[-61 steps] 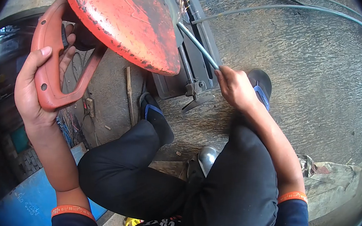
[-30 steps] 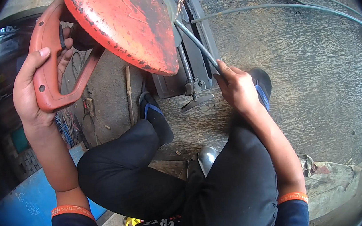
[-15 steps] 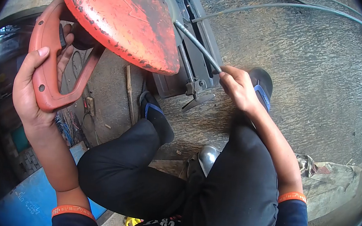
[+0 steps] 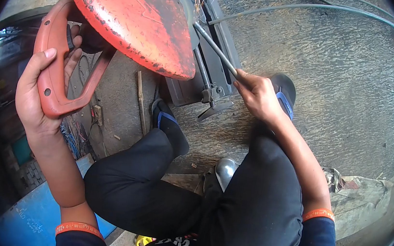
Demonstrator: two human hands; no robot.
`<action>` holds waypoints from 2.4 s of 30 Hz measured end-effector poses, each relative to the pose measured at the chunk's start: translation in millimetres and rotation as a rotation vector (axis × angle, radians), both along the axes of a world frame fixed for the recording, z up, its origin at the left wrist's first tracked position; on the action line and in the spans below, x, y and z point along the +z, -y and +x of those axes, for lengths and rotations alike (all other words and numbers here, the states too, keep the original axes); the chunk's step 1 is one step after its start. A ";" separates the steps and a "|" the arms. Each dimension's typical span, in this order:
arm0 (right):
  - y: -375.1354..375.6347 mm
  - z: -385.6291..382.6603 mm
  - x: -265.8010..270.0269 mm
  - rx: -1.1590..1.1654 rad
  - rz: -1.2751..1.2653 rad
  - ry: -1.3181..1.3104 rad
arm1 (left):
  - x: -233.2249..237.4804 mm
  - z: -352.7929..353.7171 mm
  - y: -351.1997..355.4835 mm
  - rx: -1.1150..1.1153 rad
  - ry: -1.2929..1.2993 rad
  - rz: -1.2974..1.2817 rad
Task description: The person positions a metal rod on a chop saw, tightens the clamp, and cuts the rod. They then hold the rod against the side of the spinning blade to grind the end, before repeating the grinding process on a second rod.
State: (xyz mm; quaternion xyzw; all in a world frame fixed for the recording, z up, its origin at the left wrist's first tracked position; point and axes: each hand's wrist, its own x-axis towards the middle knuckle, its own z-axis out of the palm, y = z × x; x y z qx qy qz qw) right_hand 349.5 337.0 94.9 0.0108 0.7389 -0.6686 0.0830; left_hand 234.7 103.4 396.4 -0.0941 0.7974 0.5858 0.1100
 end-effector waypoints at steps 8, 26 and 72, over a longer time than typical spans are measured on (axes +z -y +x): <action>-64.7 -55.0 0.4 -0.177 0.730 -0.215 | 0.5 0.4 3.7 -0.094 -0.029 -0.150; -96.5 -122.4 56.0 0.152 1.020 -0.751 | -1.3 1.8 -0.9 0.027 -0.024 -0.083; -94.7 -124.5 46.4 0.143 0.974 -0.679 | 0.9 0.6 1.9 0.053 0.012 -0.057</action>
